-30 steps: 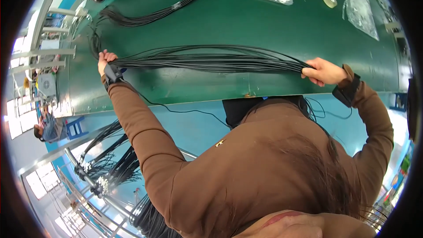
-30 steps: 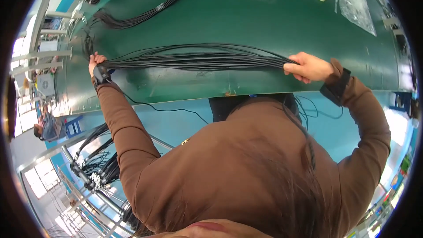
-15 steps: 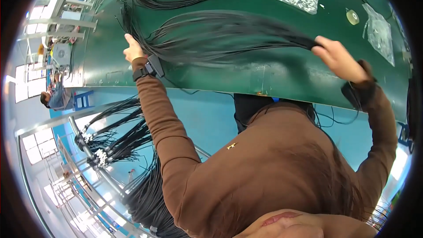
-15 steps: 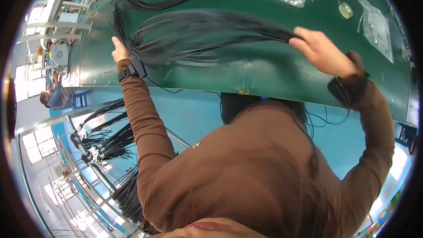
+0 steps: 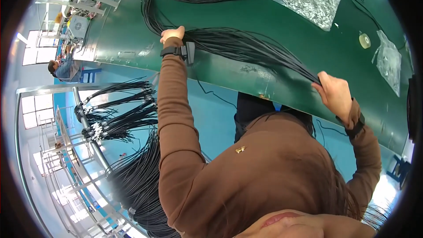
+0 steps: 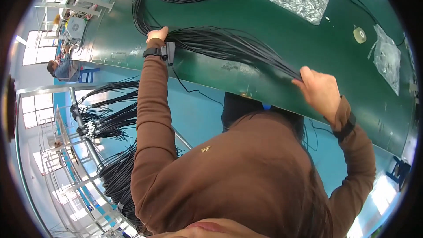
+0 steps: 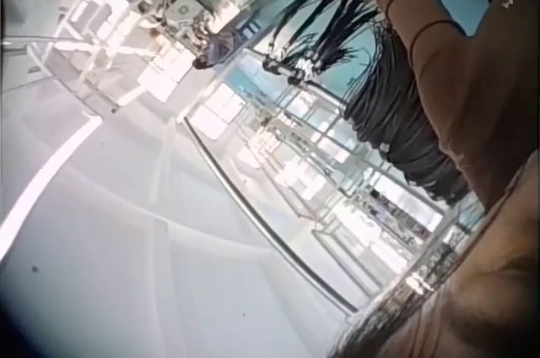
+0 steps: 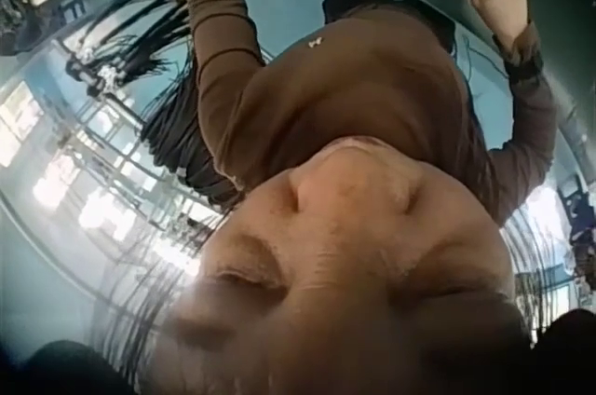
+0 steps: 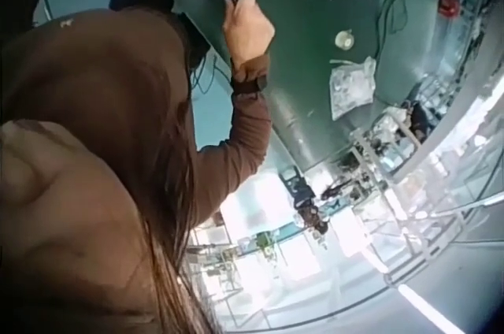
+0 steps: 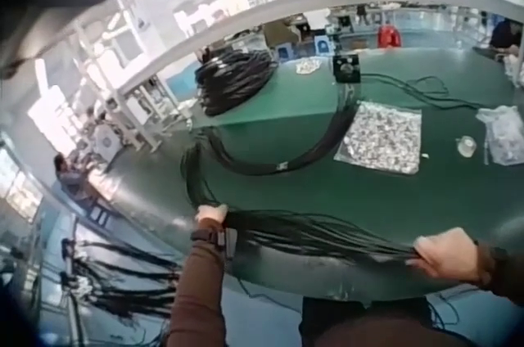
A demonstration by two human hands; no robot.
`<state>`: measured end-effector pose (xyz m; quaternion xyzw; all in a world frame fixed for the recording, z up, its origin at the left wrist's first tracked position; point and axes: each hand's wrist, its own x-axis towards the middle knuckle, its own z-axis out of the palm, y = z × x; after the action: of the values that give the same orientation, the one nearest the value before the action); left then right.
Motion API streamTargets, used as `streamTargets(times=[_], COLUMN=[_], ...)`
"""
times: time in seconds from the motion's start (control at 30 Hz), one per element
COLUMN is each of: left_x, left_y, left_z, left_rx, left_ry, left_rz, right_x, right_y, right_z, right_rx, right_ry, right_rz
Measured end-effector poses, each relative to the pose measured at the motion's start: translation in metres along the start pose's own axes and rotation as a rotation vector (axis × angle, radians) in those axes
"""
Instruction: Manually attaching small metal connectors to black wires at an electronics manufacturing workstation.
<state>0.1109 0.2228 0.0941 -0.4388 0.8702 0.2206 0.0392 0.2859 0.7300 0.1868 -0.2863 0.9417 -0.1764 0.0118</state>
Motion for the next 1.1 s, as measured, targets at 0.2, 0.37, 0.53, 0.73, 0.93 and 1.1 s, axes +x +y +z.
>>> streamTargets(times=[0.2, 0.37, 0.53, 0.73, 0.93, 1.1], left_x=[0.040, 0.099, 0.123, 0.145, 0.230, 0.139], left_y=[0.026, 0.027, 0.006, 0.001, -0.063, -0.013], left_z=[0.012, 0.007, -0.010, -0.041, -0.053, -0.033], left_rx=[0.212, 0.599, 0.583, -0.028, -0.254, 0.203], left_ry=[-0.029, -0.137, -0.019, -0.200, -0.048, 0.317], left_rz=[-0.120, -0.166, -0.015, 0.174, 0.307, 0.002], right_x=[-0.019, -0.023, -0.025, -0.009, -0.001, -0.012], right_y=[-0.008, -0.014, -0.015, 0.001, 0.041, 0.038], right_z=[0.000, -0.001, -0.004, 0.008, 0.026, 0.008], right_rx=[-0.012, -0.036, -0.047, 0.026, 0.903, 0.289], right_ry=[0.026, -0.024, -0.083, -0.066, -0.340, -0.136], right_rz=[-0.045, -0.066, -0.075, -0.078, 0.543, 0.261])
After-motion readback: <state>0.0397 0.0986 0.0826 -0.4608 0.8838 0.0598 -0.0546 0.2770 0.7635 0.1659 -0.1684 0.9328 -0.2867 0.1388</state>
